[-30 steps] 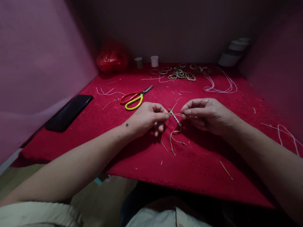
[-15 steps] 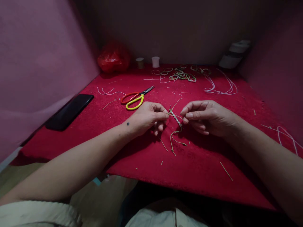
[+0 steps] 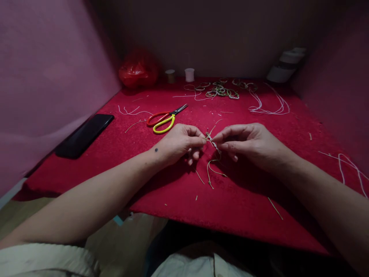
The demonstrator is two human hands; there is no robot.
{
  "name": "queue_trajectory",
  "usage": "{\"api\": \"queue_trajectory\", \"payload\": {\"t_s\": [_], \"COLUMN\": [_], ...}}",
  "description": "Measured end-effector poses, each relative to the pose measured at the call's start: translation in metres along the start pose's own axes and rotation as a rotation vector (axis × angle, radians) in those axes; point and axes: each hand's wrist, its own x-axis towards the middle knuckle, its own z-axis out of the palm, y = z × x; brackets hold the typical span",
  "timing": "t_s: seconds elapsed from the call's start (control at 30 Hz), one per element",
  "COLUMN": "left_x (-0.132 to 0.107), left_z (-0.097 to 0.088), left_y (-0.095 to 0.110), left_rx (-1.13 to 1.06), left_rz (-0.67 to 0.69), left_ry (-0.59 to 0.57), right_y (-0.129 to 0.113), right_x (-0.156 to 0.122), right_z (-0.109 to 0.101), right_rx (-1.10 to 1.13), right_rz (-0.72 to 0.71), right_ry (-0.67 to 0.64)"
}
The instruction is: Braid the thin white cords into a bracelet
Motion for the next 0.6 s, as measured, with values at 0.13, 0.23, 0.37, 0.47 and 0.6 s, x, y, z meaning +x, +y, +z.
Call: {"api": "queue_trajectory", "payload": {"t_s": [0.13,0.23,0.37,0.47,0.6], "left_x": [0.000,0.000,0.000,0.001,0.002], "left_z": [0.001,0.002,0.002,0.002,0.003], "left_y": [0.000,0.002,0.002,0.001,0.000], "left_rx": [-0.007,0.000,0.006,0.003,-0.011], "left_rz": [-0.001,-0.009,-0.012,-0.016,-0.035], "left_ry": [-0.004,-0.004,-0.003,-0.003,-0.006], "right_y": [0.005,0.013,0.017,0.012,0.003], "right_x": [0.002,0.002,0.000,-0.002,-0.003], "right_z": [-0.001,0.001,0.005,0.008,0.010], "right_rx": [-0.297,-0.689,-0.949,-0.783,-0.505], "right_rz": [-0.269,-0.482,-0.542,-0.547,-0.454], "right_ry": [0.057,0.001,-0.008,0.044,0.087]}}
